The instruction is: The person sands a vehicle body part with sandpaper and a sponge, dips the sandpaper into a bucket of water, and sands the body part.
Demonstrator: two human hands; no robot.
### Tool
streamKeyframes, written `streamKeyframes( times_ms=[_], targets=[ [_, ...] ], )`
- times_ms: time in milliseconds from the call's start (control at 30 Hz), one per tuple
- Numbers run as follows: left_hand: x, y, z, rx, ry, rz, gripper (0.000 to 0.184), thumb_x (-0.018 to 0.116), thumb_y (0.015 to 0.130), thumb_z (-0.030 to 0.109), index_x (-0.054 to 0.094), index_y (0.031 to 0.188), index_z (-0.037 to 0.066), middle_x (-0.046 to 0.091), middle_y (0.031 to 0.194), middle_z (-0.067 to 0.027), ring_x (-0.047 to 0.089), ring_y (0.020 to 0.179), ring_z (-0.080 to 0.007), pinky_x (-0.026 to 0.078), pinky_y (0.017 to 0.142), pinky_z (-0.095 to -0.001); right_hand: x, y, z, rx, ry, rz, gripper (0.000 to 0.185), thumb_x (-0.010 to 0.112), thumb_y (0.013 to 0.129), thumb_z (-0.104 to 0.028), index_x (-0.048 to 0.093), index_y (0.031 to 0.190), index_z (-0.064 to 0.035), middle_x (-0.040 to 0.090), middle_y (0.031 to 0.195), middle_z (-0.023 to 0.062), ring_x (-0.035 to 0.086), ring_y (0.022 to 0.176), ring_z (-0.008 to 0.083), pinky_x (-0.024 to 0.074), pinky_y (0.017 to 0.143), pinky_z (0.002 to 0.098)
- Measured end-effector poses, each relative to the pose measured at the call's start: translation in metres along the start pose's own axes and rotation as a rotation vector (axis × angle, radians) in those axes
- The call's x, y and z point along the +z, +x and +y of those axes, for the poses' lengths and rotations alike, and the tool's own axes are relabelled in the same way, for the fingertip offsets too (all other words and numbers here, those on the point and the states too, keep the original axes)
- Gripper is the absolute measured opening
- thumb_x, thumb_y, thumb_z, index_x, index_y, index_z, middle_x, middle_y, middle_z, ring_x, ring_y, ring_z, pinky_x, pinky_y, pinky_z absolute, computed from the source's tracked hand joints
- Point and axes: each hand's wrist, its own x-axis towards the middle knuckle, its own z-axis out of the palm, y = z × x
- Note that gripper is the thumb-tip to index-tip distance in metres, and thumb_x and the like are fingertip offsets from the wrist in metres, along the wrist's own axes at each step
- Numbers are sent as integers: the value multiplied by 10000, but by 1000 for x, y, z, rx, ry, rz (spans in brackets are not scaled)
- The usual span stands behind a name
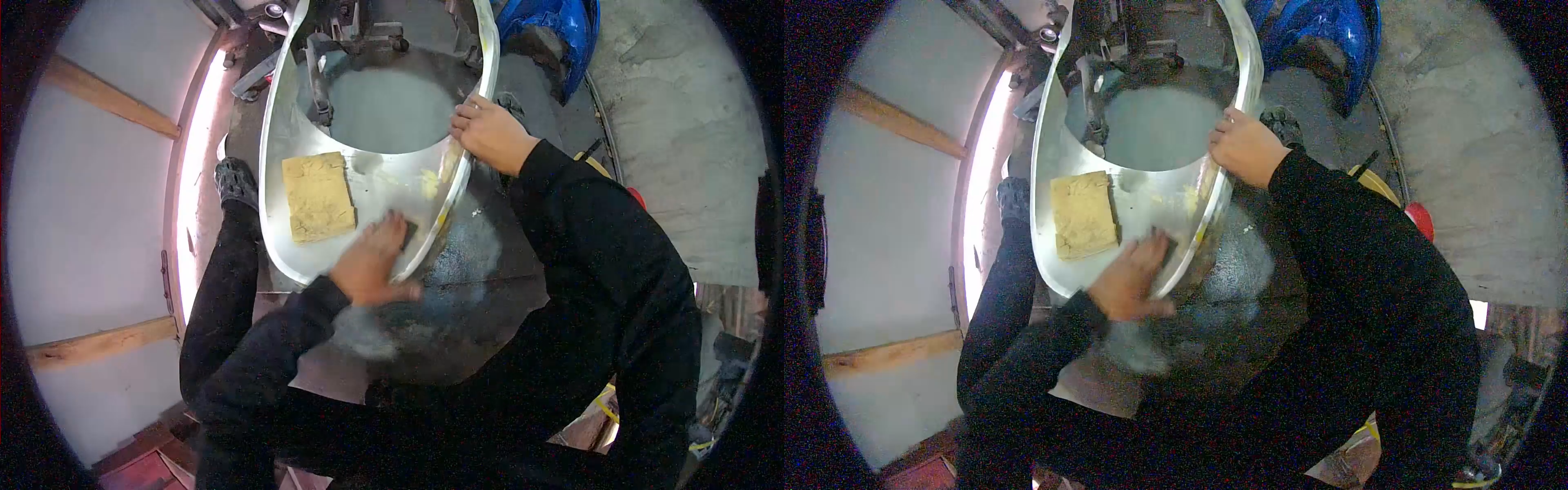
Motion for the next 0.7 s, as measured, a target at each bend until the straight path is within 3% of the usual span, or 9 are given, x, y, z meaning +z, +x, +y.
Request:
streamKeyframes(
  times_ms=[100,233,267,333,400,433,533,667,700],
  targets=[
    [14,56,5,-105,-194,184,1233,527,840,803,182,1501,-179,220,1542,-421,188,1493,-494,177,1227,-510,-2,-1,2,11,11,-23,219,604,851,-152,712,1024,-71,683,1104,28,579,1199,195,391,1096,372],
    [-13,33,22,15,-243,132,1207,588,836,753,210,1474,-200,276,1513,-426,252,1463,-509,202,1216,-515,-4,0,4,-16,-29,-1,256,599,864,-162,708,1074,-64,685,1164,35,571,1224,195,385,1106,378],
    [-16,29,10,-200,-21,-69,1221,618,842,708,125,1503,-192,172,1559,-425,159,1495,-512,143,1235,-524,-3,-2,1,-7,-28,29,263,602,860,-164,707,1079,-64,685,1168,35,572,1221,197,383,1107,378],
    [-5,33,4,-269,-88,35,1234,633,829,710,138,1492,-206,168,1550,-439,162,1489,-524,152,1233,-526,-1,0,4,-7,6,-7,264,606,842,-143,702,1073,-58,681,1168,44,580,1193,200,389,1096,378],
    [16,38,40,-163,-22,75,1266,565,826,782,198,1443,-260,247,1515,-448,212,1488,-493,167,1234,-507,0,-2,1,-13,1,49,235,607,831,-132,699,1036,-60,681,1126,42,586,1165,199,398,1083,368],
    [8,35,46,-170,-111,51,1275,460,842,841,211,1444,-256,229,1518,-456,196,1491,-496,157,1236,-505,-3,-3,2,-17,-11,27,225,606,826,-131,697,1019,-59,677,1091,42,589,1148,197,403,1073,359],
    [0,28,8,-275,-87,101,1302,380,836,884,210,1445,-254,206,1521,-463,178,1491,-507,158,1237,-498,1,4,0,-7,17,15,259,610,822,-134,700,1051,-55,676,1110,42,586,1161,198,399,1078,366],
    [-8,25,67,-219,-32,2,1237,491,856,810,234,1437,-251,233,1525,-443,198,1494,-487,184,1229,-482,4,1,1,-11,-13,93,198,613,809,-135,701,974,-70,673,1042,30,596,1123,201,412,1065,366],
    [-8,24,52,-140,-171,55,1147,559,875,717,229,1455,-217,225,1534,-433,214,1479,-510,196,1224,-511,1,4,1,-16,-15,65,215,612,815,-136,700,998,-66,674,1063,33,593,1136,202,408,1072,370]
  ],
)
